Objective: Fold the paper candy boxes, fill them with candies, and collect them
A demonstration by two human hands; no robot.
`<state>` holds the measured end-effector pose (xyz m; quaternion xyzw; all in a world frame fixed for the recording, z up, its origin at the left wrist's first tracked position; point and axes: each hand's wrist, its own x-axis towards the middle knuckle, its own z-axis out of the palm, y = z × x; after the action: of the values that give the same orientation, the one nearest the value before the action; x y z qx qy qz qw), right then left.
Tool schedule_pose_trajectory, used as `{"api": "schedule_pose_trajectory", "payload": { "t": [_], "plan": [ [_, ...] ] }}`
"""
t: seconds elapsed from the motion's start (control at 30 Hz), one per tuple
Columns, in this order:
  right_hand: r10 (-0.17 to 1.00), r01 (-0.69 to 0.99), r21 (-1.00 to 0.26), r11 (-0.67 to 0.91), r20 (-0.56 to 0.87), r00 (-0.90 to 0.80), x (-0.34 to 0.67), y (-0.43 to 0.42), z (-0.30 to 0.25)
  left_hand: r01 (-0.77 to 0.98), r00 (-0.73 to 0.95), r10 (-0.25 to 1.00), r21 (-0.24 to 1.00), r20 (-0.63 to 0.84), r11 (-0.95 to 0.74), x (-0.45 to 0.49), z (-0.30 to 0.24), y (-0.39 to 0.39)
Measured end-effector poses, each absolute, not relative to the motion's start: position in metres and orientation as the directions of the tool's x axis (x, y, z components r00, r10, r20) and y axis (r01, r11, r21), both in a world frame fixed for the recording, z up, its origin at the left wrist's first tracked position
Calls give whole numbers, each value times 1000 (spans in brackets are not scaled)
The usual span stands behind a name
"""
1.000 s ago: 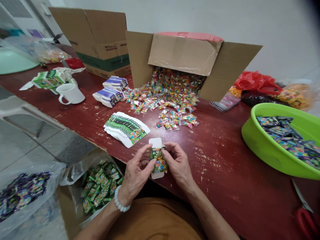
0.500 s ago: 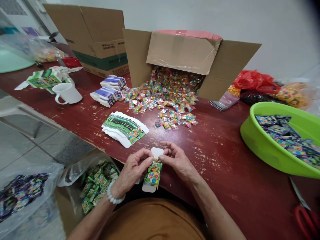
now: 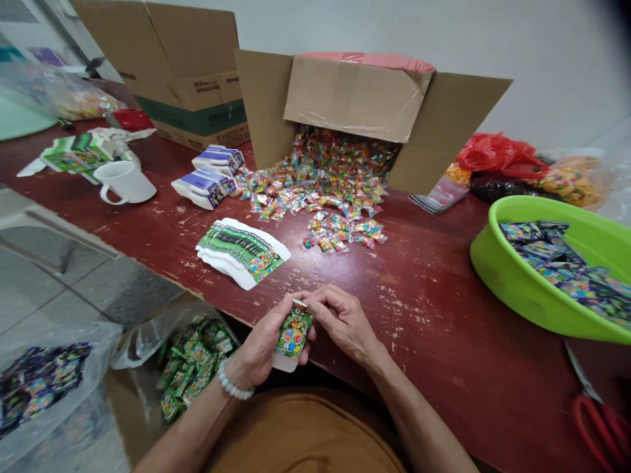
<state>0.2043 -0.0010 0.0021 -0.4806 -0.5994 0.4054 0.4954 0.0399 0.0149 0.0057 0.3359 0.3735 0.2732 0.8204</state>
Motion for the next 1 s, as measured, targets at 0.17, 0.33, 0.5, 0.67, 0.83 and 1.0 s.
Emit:
{"api": "schedule_pose_trajectory", "payload": {
  "t": [0.17, 0.33, 0.5, 0.67, 0.83, 1.0],
  "plan": [
    [1000, -1, -1000, -20, -20, -24, 202, 3, 5, -180, 539, 724, 781, -431, 599, 46, 7, 15],
    [979, -209, -956, -204, -200, -43, 198, 9, 13, -173, 555, 742, 821, -375, 544, 49, 8, 16],
    [990, -184, -973, -142, -138, -36, 199, 8, 10, -123, 525, 774, 868, -355, 482, 47, 7, 17],
    [971, 131, -967, 221, 204, -128, 205, 2, 15, -118, 485, 769, 840, -417, 530, 46, 5, 18],
    [932, 469, -807, 360, 287, -221, 199, -7, 15, -284, 438, 718, 674, -541, 682, 53, 10, 23],
    [906, 587, -691, 422, 341, -250, 188, -11, 4, -421, 423, 682, 537, -597, 731, 57, 20, 29]
  ]
}}
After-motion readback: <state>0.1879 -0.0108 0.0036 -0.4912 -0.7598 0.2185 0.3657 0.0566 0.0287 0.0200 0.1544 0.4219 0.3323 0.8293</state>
